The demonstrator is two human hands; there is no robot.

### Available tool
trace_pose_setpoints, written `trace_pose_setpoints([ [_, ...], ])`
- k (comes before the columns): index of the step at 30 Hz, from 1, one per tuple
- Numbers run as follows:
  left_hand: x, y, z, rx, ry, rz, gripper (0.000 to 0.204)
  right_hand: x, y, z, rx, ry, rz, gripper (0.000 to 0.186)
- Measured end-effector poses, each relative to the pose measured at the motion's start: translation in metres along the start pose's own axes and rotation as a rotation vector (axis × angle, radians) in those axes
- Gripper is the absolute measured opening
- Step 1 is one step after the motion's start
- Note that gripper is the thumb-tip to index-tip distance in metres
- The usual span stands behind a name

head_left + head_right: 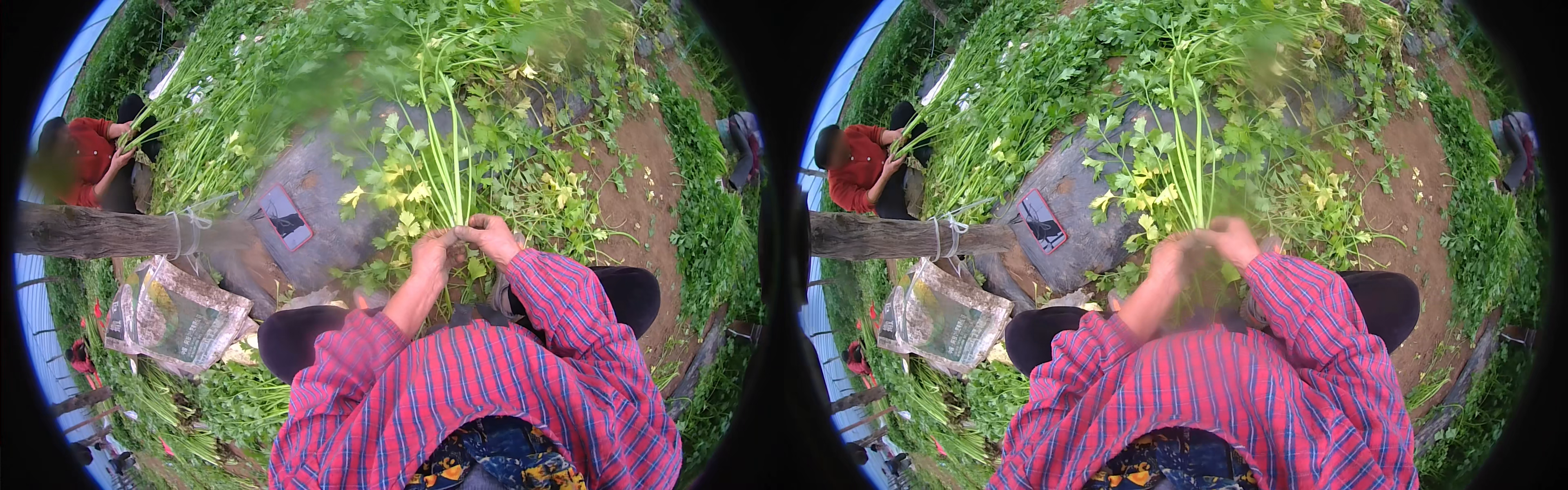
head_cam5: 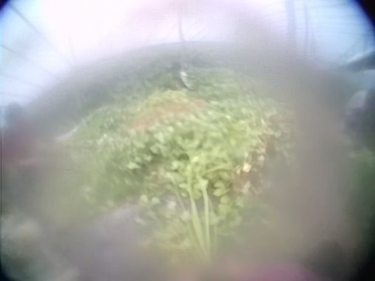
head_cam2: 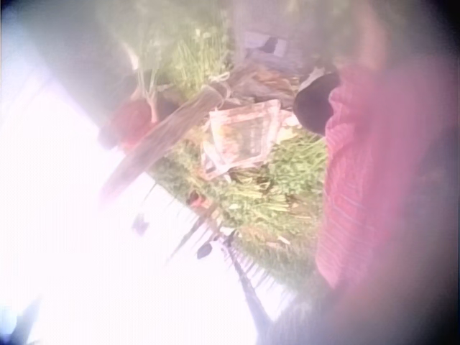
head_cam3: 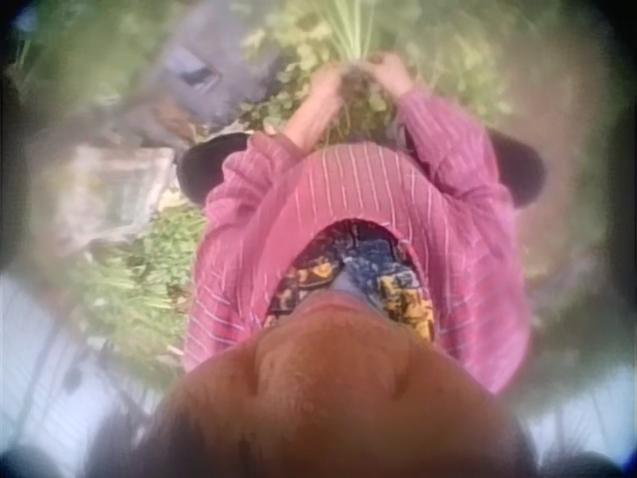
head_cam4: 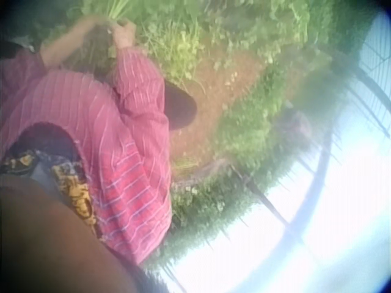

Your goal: The person sits on the ground and repeatedly picks up green leafy vegetable stalks, removes leaves and side shoots by hand, and places the trimmed stalks into a pile. The process is continuous and repetitive.

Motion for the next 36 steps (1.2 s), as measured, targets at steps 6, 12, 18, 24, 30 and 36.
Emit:
trace_pose_setpoints([
  [6,-0.014,0.005,0.021,0.197,-0.036,-0.028,0.008,0.013,-0.002,0.024,-0.262,-0.118,0.037,0.015],
  [12,-0.016,0.048,0.053,-0.782,-0.060,-0.187,0.033,0.022,0.004,0.054,-0.405,-0.026,-0.010,0.011],
  [18,-0.018,0.039,-0.024,-1.208,-0.414,-0.453,0.060,0.014,0.007,0.037,-0.351,-0.208,-0.069,0.021],
  [24,0.007,-0.016,-0.020,-0.184,-0.194,0.116,0.049,0.015,0.004,0.030,-0.306,-0.203,0.018,0.014],
  [30,0.017,-0.006,-0.024,-0.689,-0.481,-0.120,0.025,0.008,-0.001,0.031,-0.239,-0.102,0.010,0.016],
  [36,0.017,0.022,0.006,-1.618,-0.451,-0.153,0.027,0.013,0.000,0.026,-0.257,-0.110,0.039,0.013],
])
Point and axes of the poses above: each hand's wrist, its own x-axis away from the middle knuckle, its own y-axis out of the back of the hand, z = x × y, the point moved 6 cm from there along -x, towards the middle knuckle, and after that the axes turned 8 degrees about -z, right-handed, at the moved point
